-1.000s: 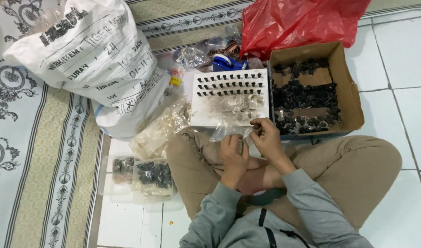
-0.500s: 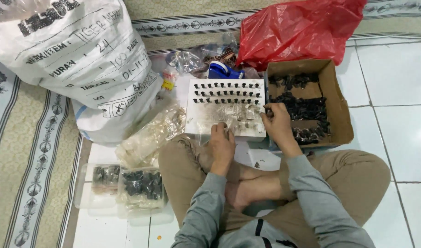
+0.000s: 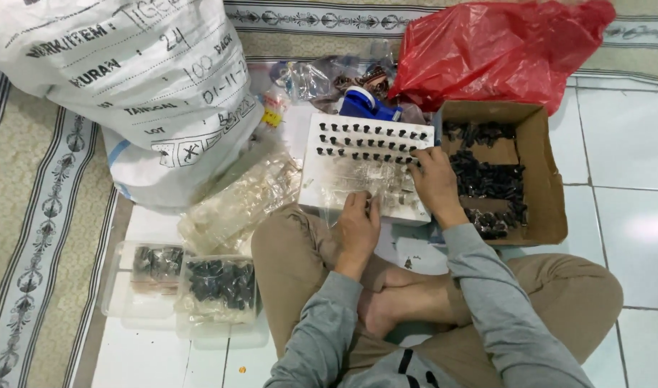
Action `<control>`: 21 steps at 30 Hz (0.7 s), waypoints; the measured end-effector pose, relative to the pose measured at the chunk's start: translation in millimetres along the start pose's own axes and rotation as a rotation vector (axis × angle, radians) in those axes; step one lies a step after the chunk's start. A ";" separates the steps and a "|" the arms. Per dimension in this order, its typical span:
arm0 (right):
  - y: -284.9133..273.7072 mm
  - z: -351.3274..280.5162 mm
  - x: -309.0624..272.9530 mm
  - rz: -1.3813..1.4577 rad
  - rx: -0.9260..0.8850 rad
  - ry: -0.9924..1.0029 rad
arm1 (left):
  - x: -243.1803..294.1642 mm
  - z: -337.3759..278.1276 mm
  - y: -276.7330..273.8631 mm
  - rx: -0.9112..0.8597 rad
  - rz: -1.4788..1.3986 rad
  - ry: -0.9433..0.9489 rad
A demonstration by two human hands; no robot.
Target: Sorting small black metal components from a cardboard box into a white plastic tray with individual slots and then into small plastic bags.
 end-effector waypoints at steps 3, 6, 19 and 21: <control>12.1 1.6 8.1 0.052 -0.001 -0.036 | -2.4 0.4 2.4 -0.003 -0.008 0.000; 15.0 0.1 14.4 0.164 0.011 -0.003 | -4.4 2.4 0.6 0.012 -0.038 -0.004; -21.6 -49.0 -74.3 0.349 0.070 0.110 | 8.8 3.1 -14.7 0.204 -0.266 0.043; -15.6 -46.6 -80.0 0.283 -0.017 0.069 | 12.1 5.6 -15.4 0.158 -0.307 0.042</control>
Point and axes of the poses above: each hand's wrist, its own z-axis towards the middle knuckle, its own y-axis out of the palm, x = y × z, the point moved 9 cm from there along z, towards the middle knuckle, and after that the axes turned 6 degrees about y, right-handed, at the moved point
